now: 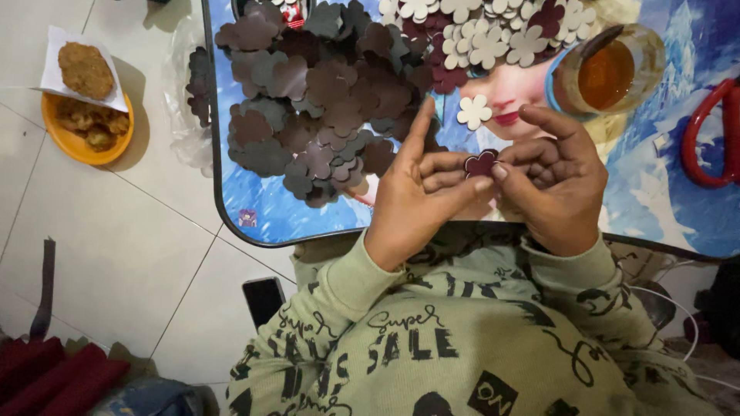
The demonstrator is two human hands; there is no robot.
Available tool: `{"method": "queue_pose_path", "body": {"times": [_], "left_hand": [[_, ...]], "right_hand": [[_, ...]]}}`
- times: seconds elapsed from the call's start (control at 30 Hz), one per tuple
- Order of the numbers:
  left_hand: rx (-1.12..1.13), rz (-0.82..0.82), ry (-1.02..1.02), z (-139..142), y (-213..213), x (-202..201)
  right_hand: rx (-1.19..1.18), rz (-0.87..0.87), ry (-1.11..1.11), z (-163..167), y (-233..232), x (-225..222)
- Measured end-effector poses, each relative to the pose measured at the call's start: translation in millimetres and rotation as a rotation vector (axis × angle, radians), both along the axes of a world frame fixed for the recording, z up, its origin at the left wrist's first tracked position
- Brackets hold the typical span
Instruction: The person repeatedly picks up flower-shaped decorative pieces from a table, aligns a dark piece with a light piece, and places the paired pieces into a growing pile. The hands handle the pieces one at a time throughout the clip.
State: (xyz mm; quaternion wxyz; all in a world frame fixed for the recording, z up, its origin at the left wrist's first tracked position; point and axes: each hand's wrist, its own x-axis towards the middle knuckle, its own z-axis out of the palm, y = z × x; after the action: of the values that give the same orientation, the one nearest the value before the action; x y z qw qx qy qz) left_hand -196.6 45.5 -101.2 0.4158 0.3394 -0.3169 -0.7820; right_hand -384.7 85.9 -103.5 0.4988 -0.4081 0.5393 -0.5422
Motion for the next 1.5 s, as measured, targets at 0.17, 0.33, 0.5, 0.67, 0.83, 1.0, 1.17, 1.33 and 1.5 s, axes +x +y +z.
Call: {"method": "queue_pose_path", "body": {"times": [0.17,0.33,0.5,0.67,0.83,1.0,1.17,1.33,1.5], "left_hand": [[-0.016,0.008,-0.097,-4,-1,-3],[-0.037,0.030,-0.099,-5,-1,-5],[-0.047,0.041,-0.080,-2,0,-6],[-0.043,0.035,-0.109,-1,-2,-8],[-0.067,0.035,-0.147,-2,-2,-8],[-0.091,-0.001,-0.176,0,-1,-7],[-0.126,-0.046,-0.126,1,-1,-4],[-0.129,-0.055,-0.064,-1,-2,-1],[-0.137,-0.019,-0.096,0,0,-2]], "right_hand": [[0.010,0.005,-0.019,-1,-2,-1],[0.004,0.018,-0.022,1,-4,-2],[0.001,0.014,-0.017,5,-6,-1],[0.012,0.018,0.023,5,-4,-3],[-0.027,0.049,-0.001,2,-8,-3],[0.015,0.013,0.008,4,-8,0],[0.027,-0.003,-0.040,6,-7,-2],[-0.033,0.031,-0.012,2,-10,-4],[-0.017,0.026,-0.006,1,-6,-3]]}}
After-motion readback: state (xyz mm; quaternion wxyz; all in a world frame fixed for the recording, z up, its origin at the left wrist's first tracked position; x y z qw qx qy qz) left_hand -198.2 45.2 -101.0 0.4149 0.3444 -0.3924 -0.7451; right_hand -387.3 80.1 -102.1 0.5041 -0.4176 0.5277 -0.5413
